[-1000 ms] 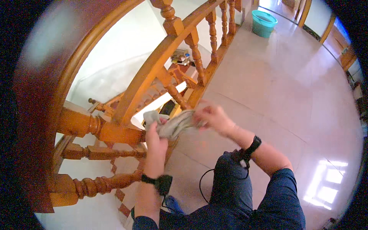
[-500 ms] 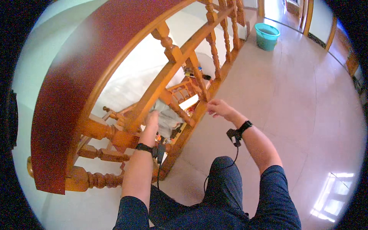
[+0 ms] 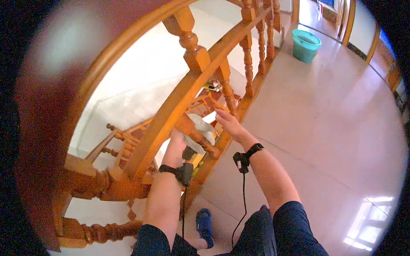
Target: The person wipes a wooden banister and railing with a cloth, then rinses the cloth in a bucket of water.
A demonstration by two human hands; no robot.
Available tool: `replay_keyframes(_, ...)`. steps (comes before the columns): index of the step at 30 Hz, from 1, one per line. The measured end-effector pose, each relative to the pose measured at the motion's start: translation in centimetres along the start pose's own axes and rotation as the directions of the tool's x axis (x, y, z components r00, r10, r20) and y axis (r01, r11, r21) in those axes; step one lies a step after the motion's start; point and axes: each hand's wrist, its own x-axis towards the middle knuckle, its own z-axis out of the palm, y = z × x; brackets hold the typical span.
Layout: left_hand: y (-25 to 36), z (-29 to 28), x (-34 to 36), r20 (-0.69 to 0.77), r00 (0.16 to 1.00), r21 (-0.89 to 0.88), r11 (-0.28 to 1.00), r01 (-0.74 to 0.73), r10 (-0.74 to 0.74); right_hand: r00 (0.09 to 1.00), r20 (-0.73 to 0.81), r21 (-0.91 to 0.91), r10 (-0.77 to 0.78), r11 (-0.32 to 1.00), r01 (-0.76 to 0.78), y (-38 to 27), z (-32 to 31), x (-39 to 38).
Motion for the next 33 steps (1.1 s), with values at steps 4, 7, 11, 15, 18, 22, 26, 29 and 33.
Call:
replay_keyframes(4,-0.7,1.9,-1.0,0.176,0.983,0.220,0.975,0.009,-0.049,1.000,0.008,0.164,0.005,0.986,-0.006,0.7,1.4,1.7)
replay_keyframes(7,-0.1,2.1,-0.8,0.157,0.987,0.089,0.996,0.028,-0.041,0.982,0.106,0.092,0.155,0.982,-0.165,1.7,2.0,2.3)
replay_keyframes(11,-0.6,2.5,-1.8,0.050,0.989,0.035,0.990,-0.138,0.136,0.959,0.231,-0.187,0.162,0.975,-0.120,3.1,1.0,1.9)
replay_keyframes(15,1.0,5.0,-4.8,0.125,0.992,0.350,0.936,-0.025,-0.020,0.914,0.352,-0.395,0.201,0.917,-0.050,-0.8,-2.9,-1.2)
replay_keyframes(18,1.2,3.7,-5.3,0.108,0.981,0.271,0.945,-0.185,0.161,0.852,0.496,-0.453,0.167,0.887,0.089,-3.8,-3.7,-3.5)
replay_keyframes(22,0.2,1.2,-6.4,0.048,0.999,0.221,0.975,-0.012,0.001,0.682,0.340,-0.842,0.648,0.532,-0.086,2.5,-8.2,-7.6)
replay_keyframes(26,-0.7,0.6,-8.1,0.031,0.968,0.441,0.866,-0.236,0.248,0.872,0.322,-0.010,0.369,0.922,-0.386,5.8,-9.0,-11.9)
replay_keyframes(29,0.3,2.7,-11.5,-0.029,0.956,0.561,0.797,-0.225,0.291,0.918,0.257,0.249,0.301,0.898,-0.364,1.2,-7.5,-11.7)
replay_keyframes(33,2.0,4.6,-16.1,-0.132,0.869,0.339,0.846,-0.413,0.477,0.940,0.341,0.210,-0.023,0.976,-0.052,-5.8,-3.6,-9.2)
